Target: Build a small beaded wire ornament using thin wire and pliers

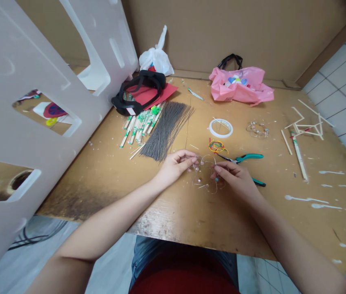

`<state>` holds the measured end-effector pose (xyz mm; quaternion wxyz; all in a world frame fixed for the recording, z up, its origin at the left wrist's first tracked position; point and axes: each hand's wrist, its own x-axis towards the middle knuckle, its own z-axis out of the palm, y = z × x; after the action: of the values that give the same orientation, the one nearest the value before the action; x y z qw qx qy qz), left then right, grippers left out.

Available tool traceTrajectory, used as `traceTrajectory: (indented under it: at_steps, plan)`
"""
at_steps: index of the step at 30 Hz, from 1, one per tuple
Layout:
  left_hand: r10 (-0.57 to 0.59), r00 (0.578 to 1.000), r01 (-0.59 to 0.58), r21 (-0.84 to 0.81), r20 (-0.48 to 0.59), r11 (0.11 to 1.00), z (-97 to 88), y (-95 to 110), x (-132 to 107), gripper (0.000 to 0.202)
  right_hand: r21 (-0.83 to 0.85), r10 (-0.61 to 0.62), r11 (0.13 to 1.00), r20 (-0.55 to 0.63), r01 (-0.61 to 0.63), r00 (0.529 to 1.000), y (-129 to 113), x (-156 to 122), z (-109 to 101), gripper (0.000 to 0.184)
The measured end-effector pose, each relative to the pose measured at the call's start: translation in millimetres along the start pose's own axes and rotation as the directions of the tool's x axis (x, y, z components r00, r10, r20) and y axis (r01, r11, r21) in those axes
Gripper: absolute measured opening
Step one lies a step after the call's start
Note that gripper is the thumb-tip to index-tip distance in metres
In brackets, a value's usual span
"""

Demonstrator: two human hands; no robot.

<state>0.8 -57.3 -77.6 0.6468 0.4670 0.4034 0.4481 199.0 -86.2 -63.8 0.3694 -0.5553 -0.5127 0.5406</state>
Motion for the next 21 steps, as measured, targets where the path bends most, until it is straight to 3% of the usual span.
traceTrajectory:
  at_steps: [21]
  plan:
    - [-0.016, 0.999, 0.017, -0.016, 0.030, 1.000, -0.1, 3.4, -1.0, 0.029, -0.031, -0.021, 0.999, 0.017, 0.021, 1.000, 5.8, 1.9, -2.3, 0.034]
